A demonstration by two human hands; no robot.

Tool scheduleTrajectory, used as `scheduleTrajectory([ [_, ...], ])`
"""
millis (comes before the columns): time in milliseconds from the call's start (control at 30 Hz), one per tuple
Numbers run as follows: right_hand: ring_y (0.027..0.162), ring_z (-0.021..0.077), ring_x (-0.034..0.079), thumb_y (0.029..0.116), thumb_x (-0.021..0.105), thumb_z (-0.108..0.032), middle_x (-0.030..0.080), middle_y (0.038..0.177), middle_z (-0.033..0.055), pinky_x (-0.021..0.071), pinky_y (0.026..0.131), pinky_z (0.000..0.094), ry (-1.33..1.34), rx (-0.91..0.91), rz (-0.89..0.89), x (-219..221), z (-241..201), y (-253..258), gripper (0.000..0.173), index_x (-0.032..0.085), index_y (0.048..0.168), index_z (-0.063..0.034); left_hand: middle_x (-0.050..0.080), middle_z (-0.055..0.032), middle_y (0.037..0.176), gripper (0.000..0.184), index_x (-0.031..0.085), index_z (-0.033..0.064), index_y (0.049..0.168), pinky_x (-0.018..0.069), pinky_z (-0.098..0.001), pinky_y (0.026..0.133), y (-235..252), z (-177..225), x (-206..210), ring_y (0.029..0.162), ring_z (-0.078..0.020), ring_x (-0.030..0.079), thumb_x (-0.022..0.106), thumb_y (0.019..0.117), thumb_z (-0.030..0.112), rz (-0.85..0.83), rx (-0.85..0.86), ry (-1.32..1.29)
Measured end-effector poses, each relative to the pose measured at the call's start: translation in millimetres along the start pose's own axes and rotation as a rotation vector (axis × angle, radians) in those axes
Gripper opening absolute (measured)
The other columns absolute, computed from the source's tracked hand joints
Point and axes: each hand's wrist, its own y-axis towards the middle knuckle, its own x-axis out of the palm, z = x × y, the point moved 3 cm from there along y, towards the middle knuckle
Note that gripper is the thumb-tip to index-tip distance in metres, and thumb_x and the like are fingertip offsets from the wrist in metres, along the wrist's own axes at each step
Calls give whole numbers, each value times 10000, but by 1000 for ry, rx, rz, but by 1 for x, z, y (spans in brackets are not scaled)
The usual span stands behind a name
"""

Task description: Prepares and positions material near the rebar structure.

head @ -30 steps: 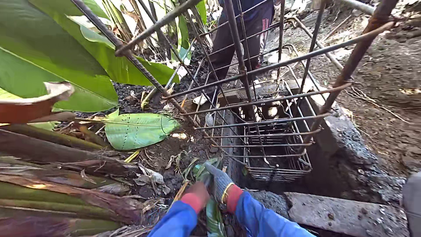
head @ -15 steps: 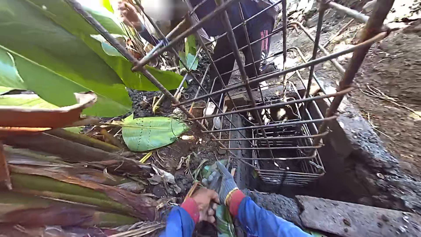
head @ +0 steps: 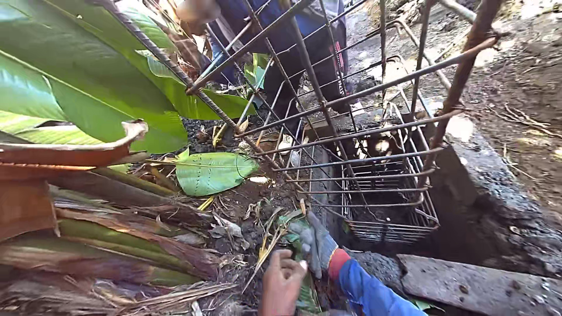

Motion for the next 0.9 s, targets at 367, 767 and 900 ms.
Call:
scheduleTrajectory([
  [367, 926, 379, 706, 714, 717, -762, 724, 970, 159, 541, 777, 691, -1894, 289, 162, 34, -64, -117, 725, 706, 1069, -129, 745, -180, 1010, 305, 587, -29, 1222, 653, -478, 786, 17, 26, -16, 885, -314, 763, 551, 1068, 232, 19, -41, -240],
  [767, 780, 270, 693, 827, 615, -758, 690, 837, 63, 558, 711, 579, -1741, 3, 559, 55, -203, -317, 598, 660, 1043, -202, 770, -88, 1006, 434, 550, -3, 1296, 642, -394, 838, -59, 205, 136, 914, -204, 755, 716, 953, 205, -459, 303, -242],
  [900, 723, 230, 701, 875, 623, -693, 704, 813, 42, 585, 705, 538, -1553, -33, 606, 8, -207, -350, 519, 680, 1059, -212, 772, -70, 877, 257, 664, 20, 1128, 647, -371, 648, -67, 212, 186, 699, -193, 744, 691, 982, 229, -530, 259, -125],
])
